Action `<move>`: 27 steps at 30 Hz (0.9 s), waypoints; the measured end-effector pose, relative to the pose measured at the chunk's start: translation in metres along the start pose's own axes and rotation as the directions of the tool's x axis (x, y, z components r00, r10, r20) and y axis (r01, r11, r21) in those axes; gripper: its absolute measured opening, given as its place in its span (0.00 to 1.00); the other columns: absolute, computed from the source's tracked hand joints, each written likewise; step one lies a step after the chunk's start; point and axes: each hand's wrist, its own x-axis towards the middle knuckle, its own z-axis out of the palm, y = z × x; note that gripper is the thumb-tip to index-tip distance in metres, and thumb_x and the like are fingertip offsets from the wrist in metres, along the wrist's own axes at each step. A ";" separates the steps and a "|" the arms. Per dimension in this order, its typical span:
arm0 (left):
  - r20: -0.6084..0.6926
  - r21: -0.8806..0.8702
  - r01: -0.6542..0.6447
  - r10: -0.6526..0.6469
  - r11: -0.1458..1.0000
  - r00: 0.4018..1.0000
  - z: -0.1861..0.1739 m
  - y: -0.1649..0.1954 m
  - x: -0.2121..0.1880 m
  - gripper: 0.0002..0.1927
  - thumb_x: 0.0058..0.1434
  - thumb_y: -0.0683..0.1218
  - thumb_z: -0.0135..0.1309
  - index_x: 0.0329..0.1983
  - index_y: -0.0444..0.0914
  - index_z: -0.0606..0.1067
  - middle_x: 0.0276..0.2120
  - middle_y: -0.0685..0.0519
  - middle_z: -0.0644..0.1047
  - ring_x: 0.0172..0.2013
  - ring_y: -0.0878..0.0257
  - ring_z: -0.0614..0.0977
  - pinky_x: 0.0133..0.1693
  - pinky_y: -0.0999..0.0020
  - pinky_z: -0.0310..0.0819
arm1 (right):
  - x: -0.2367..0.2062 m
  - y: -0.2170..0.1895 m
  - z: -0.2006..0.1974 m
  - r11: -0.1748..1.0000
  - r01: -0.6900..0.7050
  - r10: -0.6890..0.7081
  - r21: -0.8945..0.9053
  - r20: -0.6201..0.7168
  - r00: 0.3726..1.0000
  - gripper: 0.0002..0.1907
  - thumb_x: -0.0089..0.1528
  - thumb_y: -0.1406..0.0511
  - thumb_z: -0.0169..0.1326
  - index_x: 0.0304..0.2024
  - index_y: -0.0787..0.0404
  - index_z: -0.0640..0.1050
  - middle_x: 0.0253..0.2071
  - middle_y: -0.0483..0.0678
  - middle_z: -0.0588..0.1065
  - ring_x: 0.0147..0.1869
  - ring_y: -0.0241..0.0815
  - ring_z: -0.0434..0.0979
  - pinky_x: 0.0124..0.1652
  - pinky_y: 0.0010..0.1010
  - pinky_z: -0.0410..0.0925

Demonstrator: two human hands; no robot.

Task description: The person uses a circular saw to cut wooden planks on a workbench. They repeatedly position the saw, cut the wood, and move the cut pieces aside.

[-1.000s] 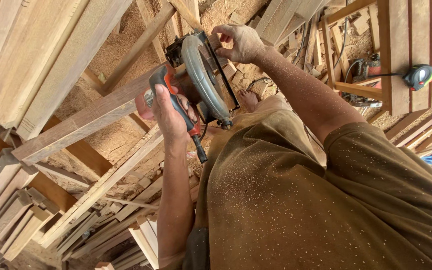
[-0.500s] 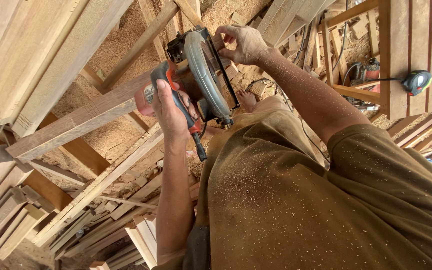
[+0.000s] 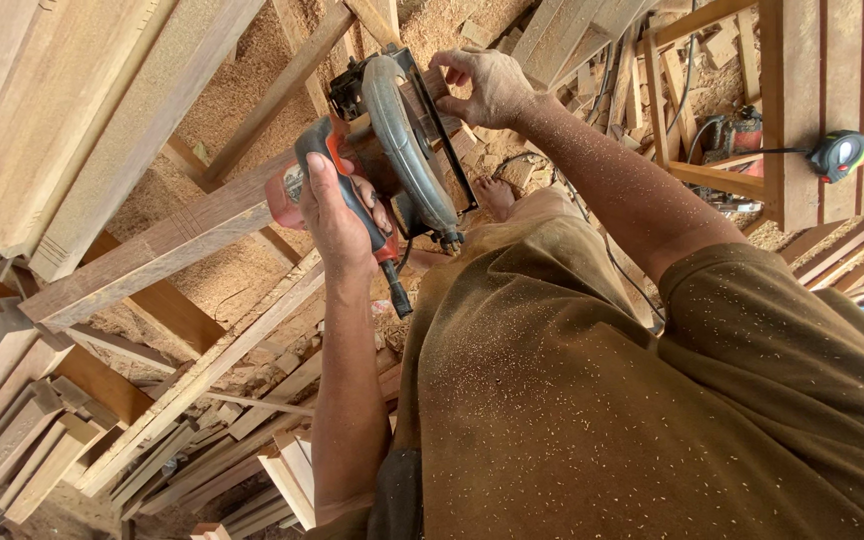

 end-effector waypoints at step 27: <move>-0.038 -0.011 0.046 -0.046 0.999 0.998 0.006 0.023 0.035 0.27 0.71 0.67 0.43 0.42 0.38 0.68 0.20 0.53 0.68 0.15 0.66 0.70 0.16 0.70 0.66 | 0.004 -0.015 -0.006 0.996 -0.006 0.009 0.092 -0.026 1.000 0.32 0.60 0.58 0.67 0.65 0.57 0.74 0.46 0.54 0.80 0.52 0.49 0.82 0.52 0.45 0.74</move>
